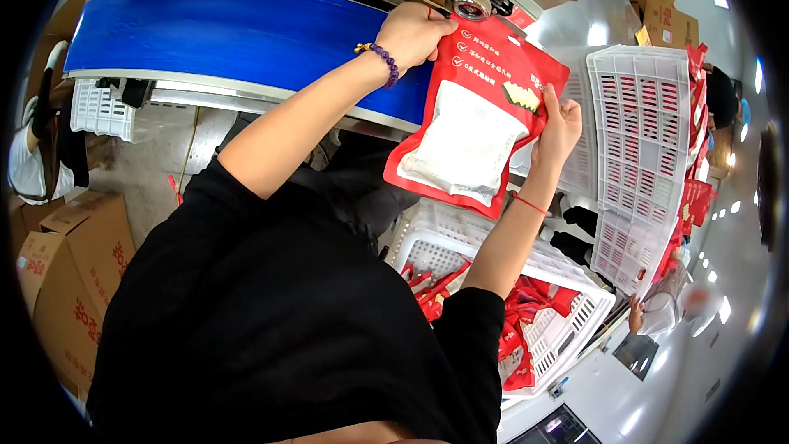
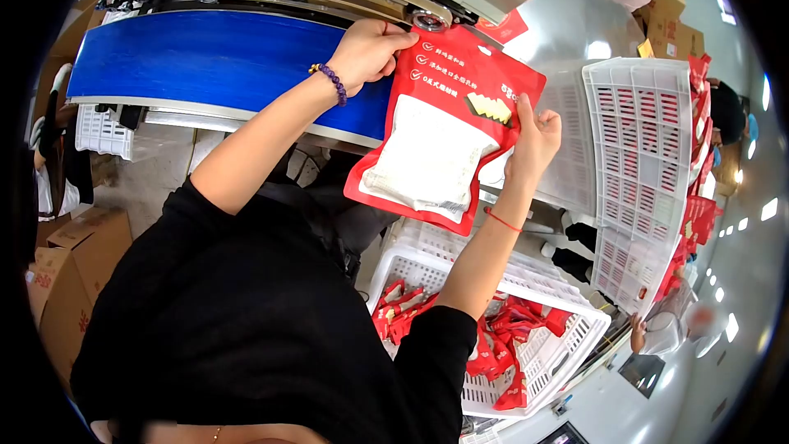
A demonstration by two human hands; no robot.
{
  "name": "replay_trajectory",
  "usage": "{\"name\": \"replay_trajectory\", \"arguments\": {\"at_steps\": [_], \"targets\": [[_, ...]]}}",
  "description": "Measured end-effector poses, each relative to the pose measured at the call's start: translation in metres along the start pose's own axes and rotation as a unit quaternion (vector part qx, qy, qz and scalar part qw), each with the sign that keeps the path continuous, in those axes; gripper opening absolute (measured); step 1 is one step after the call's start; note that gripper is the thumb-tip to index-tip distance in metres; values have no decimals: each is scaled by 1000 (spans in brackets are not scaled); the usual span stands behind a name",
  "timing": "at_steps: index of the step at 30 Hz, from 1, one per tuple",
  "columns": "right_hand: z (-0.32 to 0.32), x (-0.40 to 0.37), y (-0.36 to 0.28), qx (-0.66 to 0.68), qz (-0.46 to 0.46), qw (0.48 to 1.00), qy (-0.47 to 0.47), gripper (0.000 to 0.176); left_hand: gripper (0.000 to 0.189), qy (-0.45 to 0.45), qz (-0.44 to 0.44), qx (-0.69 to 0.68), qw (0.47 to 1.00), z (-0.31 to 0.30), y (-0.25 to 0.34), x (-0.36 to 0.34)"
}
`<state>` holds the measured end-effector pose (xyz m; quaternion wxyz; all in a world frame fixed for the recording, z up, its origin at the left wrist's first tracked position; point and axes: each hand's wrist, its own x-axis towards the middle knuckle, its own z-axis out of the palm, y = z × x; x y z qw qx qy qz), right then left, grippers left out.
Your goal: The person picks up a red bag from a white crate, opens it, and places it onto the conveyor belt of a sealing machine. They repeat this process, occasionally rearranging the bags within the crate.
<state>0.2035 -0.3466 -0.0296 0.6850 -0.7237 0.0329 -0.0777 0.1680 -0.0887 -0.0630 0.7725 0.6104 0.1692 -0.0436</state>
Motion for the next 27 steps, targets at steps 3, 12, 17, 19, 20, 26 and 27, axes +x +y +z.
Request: {"name": "replay_trajectory", "arguments": {"at_steps": [3,12,17,19,20,26,27], "targets": [[6,-1,-3,15,20,1000,14,42,31,34,41,64,997,0,-1,-6],[30,0,5,-77,32,996,-24,53,44,112,219,430,868,-74,21,-91],[20,-48,-26,-24,25,997,-68,31,20,24,312,330,890,-74,51,-167],[-23,-95,-48,-37,38,997,-56,28,8,-62,375,292,877,-70,55,-183],[-53,-123,-53,-42,49,997,-53,24,8,-105,354,274,888,-64,55,-190],[-198,-300,17,-215,310,924,68,20,8,-282,292,262,876,-34,40,-191],[-204,-327,50,-290,299,906,81,24,7,-300,279,272,870,-35,39,-188]]}}
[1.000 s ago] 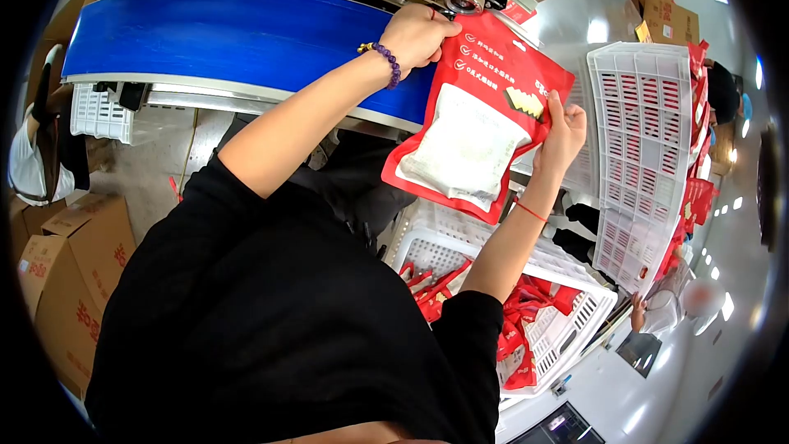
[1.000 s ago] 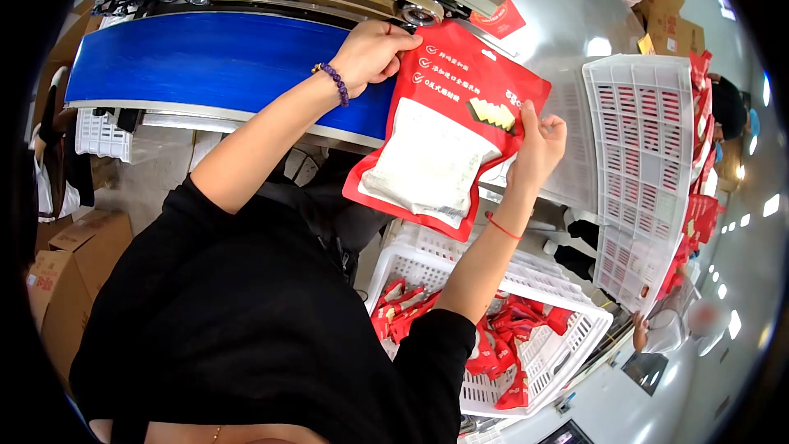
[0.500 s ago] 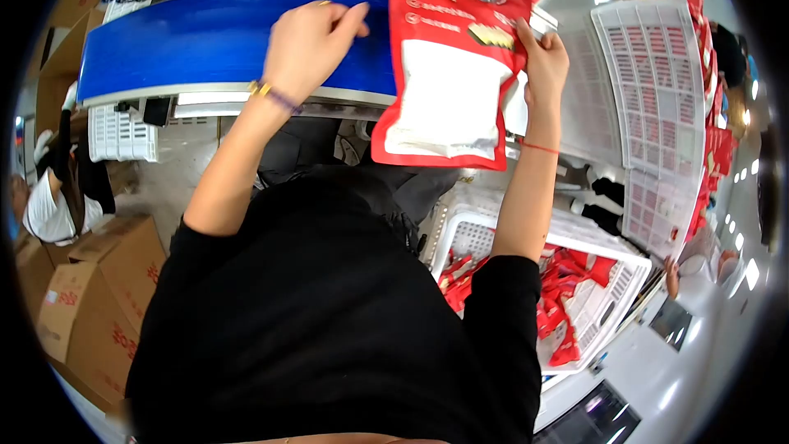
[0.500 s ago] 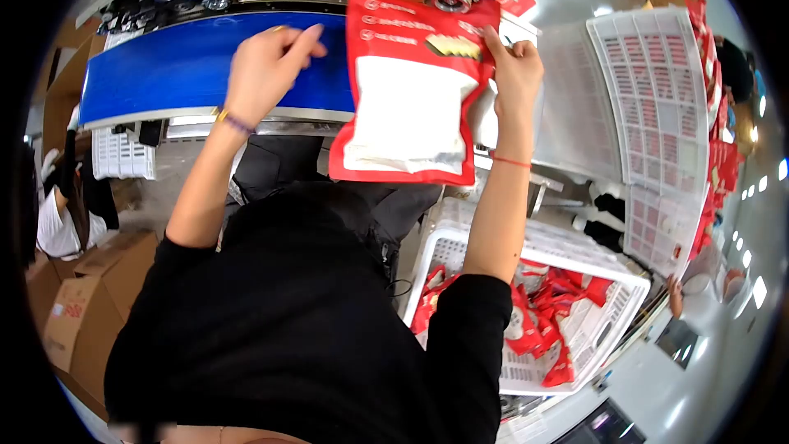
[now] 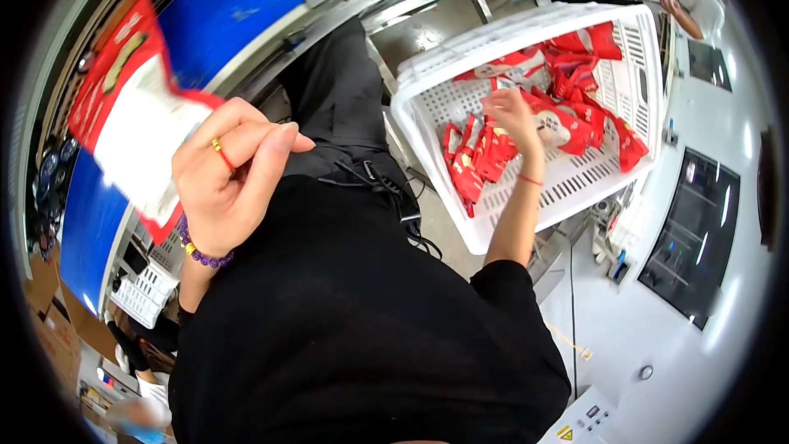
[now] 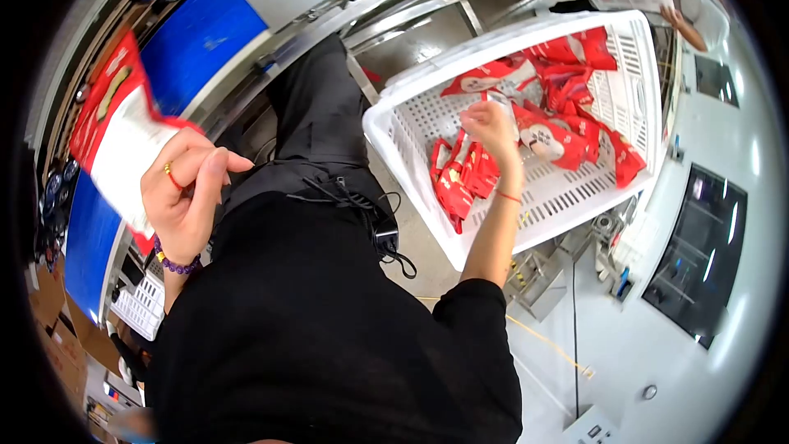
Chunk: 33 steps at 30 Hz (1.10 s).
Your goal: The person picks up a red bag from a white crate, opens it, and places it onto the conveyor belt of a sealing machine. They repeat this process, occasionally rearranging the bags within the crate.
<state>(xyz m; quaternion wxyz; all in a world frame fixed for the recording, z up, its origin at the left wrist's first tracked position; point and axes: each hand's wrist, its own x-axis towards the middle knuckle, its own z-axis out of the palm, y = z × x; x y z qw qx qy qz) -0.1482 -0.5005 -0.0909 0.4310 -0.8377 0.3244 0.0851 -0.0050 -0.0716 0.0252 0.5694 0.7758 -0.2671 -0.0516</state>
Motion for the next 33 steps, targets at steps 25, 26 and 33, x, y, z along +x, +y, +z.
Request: {"name": "replay_trajectory", "arguments": {"at_steps": [25,26,33], "targets": [[-7,9,-9,181,-163,918,312,14,9,-62,-104,-70,990,17,-17,15],[-14,-14,-26,190,-185,921,287,14,13,-61,-68,-67,994,19,-9,23],[-13,-95,-147,205,-287,934,56,16,76,-136,89,-188,969,38,-18,53]]}}
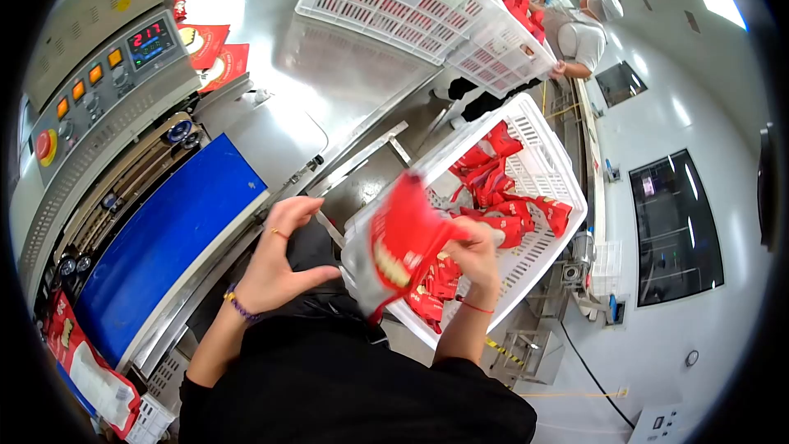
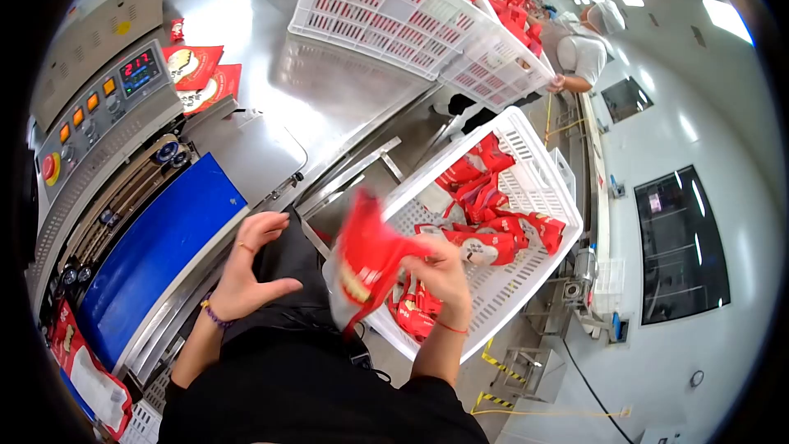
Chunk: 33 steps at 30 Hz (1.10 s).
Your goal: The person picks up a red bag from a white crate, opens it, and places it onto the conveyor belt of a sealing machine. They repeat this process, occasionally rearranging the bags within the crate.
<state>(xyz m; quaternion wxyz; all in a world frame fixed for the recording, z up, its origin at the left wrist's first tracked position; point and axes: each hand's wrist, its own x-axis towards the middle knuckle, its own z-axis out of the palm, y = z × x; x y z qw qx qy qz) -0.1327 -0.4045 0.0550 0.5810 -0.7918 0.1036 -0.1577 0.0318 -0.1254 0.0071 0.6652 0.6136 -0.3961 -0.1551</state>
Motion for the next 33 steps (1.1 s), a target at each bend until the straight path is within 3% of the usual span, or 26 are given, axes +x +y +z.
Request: {"name": "replay_trajectory", "arguments": {"at_steps": [1,2,3,5,6,7,9,10,11,12,13,14,16,17,18,20,21,23,25,27,29,31,33], "targets": [[15,6,-6,-15,-31,995,-93,19,83,-16,1,-26,1000,1,-2,1],[34,14,-17,-14,-19,989,-149,18,95,-61,-28,-164,984,1,-13,-4],[54,26,-26,-13,-7,979,-206,18,85,-77,-74,-229,968,-5,8,-5],[80,46,-23,56,-32,958,-280,27,63,-69,-169,-199,963,-20,-1,-30],[93,45,-17,178,-12,959,-222,40,43,47,-143,-278,949,-14,2,-34],[103,56,-27,199,16,952,-232,59,41,119,-152,-265,945,-16,3,-41],[118,56,13,322,52,908,-262,79,42,199,-98,-199,954,-22,3,-48],[132,56,7,231,43,925,-299,99,42,210,-98,-198,952,-23,4,-49],[145,51,-5,140,40,954,-262,75,39,263,-98,-175,944,-21,6,-48],[157,52,-6,152,72,961,-220,59,36,314,-99,-150,932,-23,7,-48],[167,55,-7,163,103,965,-176,43,36,322,-101,-147,930,-28,6,-50],[177,58,-10,173,39,979,-101,22,29,285,-99,-182,936,-36,3,-52],[176,63,2,204,29,974,-92,25,22,272,-110,-216,931,-48,-1,-53],[172,64,13,237,50,964,-106,25,16,238,-158,-170,943,-58,-4,-53],[167,68,32,240,63,967,-61,24,19,205,-208,-127,948,-68,-7,-55],[165,83,52,236,71,969,-20,25,19,278,-101,-47,954,-71,-9,-35],[167,95,56,233,61,970,-19,26,18,274,32,208,938,-84,-36,-31],[172,122,62,113,39,993,-10,25,19,336,-105,60,934,-87,-48,-26],[171,149,72,85,61,994,-24,31,18,362,-155,-104,913,-85,-63,-12],[172,170,65,198,110,971,-75,39,21,363,-211,-156,894,-90,-63,-1],[170,188,72,217,114,962,-120,41,23,344,-187,-252,885,-94,-73,9],[167,212,84,75,78,988,-106,35,25,353,-198,-247,880,-100,-87,20],[167,232,85,59,57,992,-99,30,22,398,-193,-290,849,-100,-95,33]]}}
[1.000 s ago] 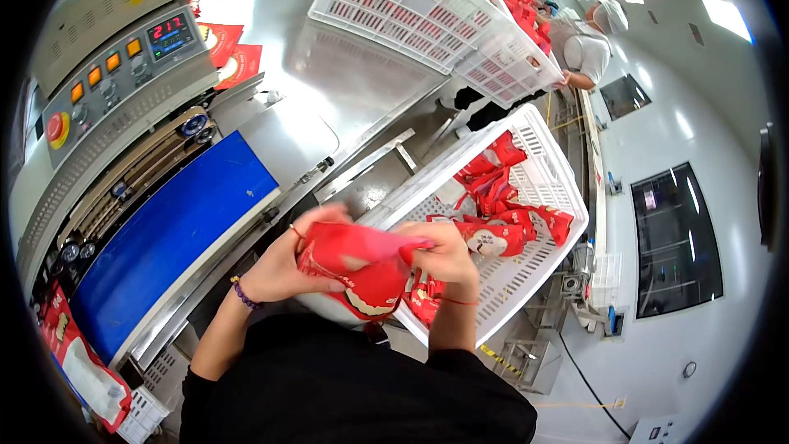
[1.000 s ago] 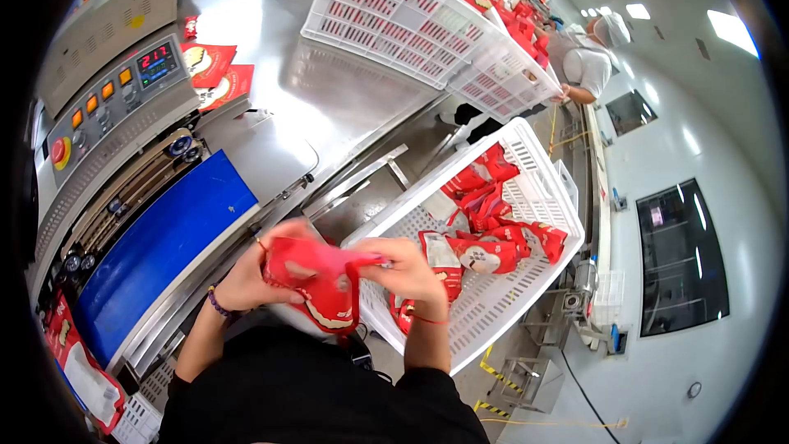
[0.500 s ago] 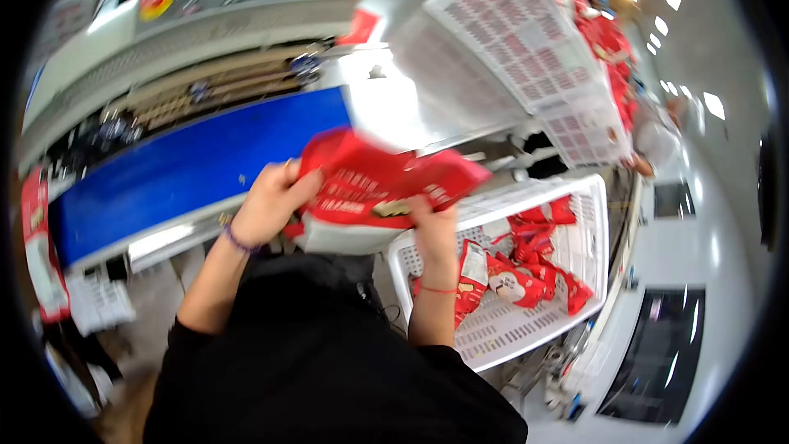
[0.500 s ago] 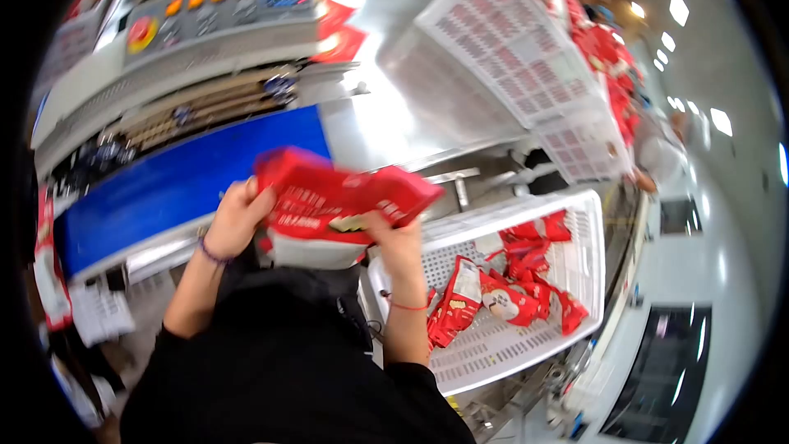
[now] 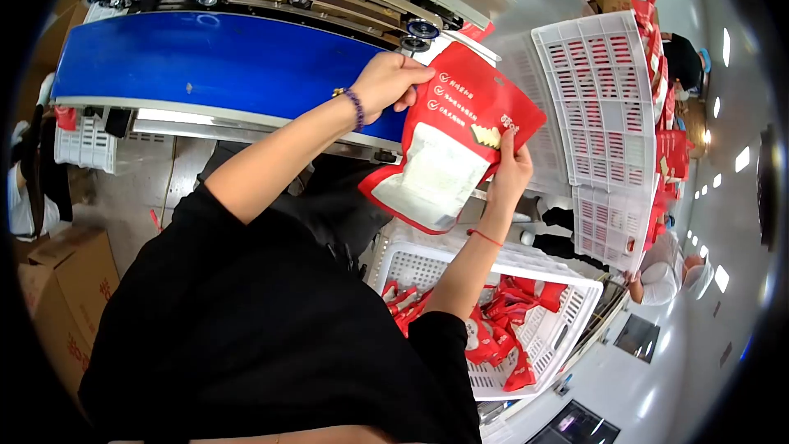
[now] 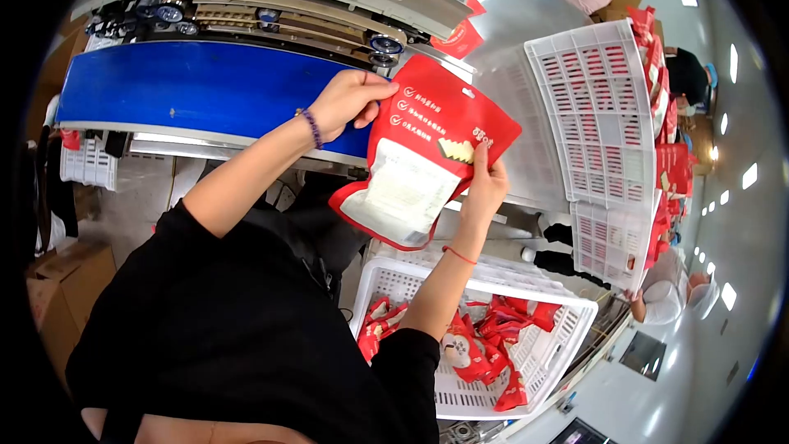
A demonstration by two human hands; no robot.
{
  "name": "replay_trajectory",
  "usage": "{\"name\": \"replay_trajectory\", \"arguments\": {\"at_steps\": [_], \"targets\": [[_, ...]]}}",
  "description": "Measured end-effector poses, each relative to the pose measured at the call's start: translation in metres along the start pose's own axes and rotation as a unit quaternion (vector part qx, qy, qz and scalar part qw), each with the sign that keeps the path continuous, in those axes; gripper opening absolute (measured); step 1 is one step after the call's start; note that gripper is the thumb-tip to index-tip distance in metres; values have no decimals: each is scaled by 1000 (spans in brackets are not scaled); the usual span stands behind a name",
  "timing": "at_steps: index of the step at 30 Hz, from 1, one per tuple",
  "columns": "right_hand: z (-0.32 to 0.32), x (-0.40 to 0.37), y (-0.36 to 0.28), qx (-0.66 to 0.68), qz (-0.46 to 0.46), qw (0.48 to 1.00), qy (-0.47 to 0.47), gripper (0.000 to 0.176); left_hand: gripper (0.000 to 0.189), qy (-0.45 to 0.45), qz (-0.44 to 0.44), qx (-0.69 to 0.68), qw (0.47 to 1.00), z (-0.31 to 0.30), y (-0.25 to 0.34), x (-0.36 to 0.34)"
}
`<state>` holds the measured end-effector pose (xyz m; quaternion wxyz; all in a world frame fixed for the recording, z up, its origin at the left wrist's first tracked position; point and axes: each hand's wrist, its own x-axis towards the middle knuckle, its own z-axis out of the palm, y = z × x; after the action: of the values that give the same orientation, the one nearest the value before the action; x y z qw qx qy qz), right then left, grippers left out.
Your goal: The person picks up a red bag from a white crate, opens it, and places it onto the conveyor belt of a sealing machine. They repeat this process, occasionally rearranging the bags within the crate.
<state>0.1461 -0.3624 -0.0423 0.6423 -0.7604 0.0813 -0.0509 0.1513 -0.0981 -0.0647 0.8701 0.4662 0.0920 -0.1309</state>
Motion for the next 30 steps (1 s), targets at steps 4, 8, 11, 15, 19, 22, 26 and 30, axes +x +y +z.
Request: {"name": "replay_trajectory", "arguments": {"at_steps": [4,8,11,15,19,22,26,30], "targets": [[6,22,-13,57,6,998,-14,26,18,53,-14,-8,998,2,6,15],[12,34,-9,32,-4,999,-12,22,19,69,-20,1,997,-5,9,14],[27,37,-11,56,-29,998,-28,23,22,77,-6,27,997,-16,18,9],[58,33,-21,31,-8,999,-26,26,26,120,22,78,989,-39,26,-3],[84,35,-16,-16,-6,999,-39,32,25,130,52,109,984,-65,37,-20],[106,37,-12,-110,-43,992,-39,30,33,135,71,231,961,-92,47,-42],[97,1,-31,-32,27,993,-113,19,27,252,380,528,716,-98,63,-106],[-9,-78,-47,-17,97,953,-287,40,13,122,386,370,836,-38,73,-166]]}}
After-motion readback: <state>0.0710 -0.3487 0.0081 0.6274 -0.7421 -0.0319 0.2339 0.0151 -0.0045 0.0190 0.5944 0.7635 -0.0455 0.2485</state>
